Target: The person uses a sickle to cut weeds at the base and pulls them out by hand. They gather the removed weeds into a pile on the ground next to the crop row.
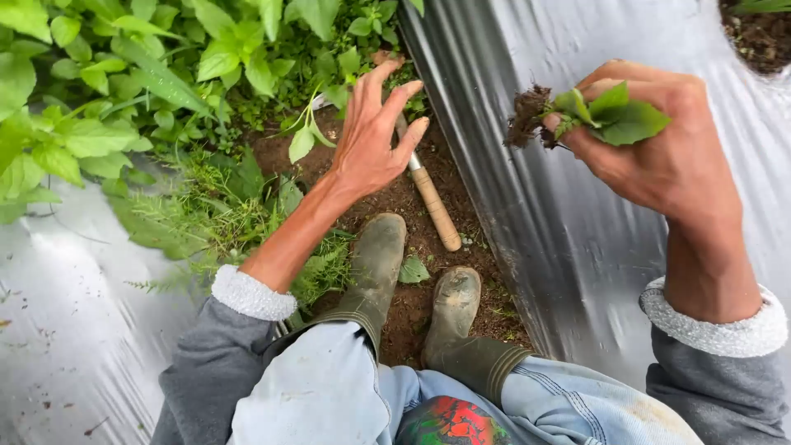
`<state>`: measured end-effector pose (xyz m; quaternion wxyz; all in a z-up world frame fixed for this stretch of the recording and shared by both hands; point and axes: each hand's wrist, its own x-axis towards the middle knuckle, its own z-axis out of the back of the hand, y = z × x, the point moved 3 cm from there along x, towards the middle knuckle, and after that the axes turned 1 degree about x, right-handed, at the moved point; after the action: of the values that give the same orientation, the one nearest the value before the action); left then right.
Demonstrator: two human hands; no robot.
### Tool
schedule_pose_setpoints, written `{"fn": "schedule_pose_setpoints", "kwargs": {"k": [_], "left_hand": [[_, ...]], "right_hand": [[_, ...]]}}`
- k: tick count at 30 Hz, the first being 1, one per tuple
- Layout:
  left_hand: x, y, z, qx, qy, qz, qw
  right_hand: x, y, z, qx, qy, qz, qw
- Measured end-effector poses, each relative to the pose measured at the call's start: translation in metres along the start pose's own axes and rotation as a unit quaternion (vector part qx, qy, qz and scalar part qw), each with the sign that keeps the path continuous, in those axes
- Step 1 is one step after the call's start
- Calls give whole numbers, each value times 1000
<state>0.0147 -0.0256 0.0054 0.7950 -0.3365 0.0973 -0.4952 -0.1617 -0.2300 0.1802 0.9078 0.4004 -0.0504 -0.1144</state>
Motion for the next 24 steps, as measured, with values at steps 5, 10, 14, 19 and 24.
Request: {"fn": "schedule_pose_setpoints", "kwargs": {"k": [5, 10, 14, 19, 24], "left_hand": [[-80, 27, 68, -59, -58, 118, 990], [-140, 58, 99, -97, -146, 177, 968], [-185, 87, 97, -98, -185, 263, 942], [-230, 135, 53, -72, -167, 353, 918], [-216, 124, 28, 30, -15, 361, 932]], "right_hand": [[47, 39, -103, 64, 106, 115, 986], [74, 80, -211, 65, 225, 172, 957], [86, 93, -272, 102, 300, 160, 935], [103, 59, -302, 102, 325, 105, 934], [93, -66, -333, -21, 211, 14, 977]]}}
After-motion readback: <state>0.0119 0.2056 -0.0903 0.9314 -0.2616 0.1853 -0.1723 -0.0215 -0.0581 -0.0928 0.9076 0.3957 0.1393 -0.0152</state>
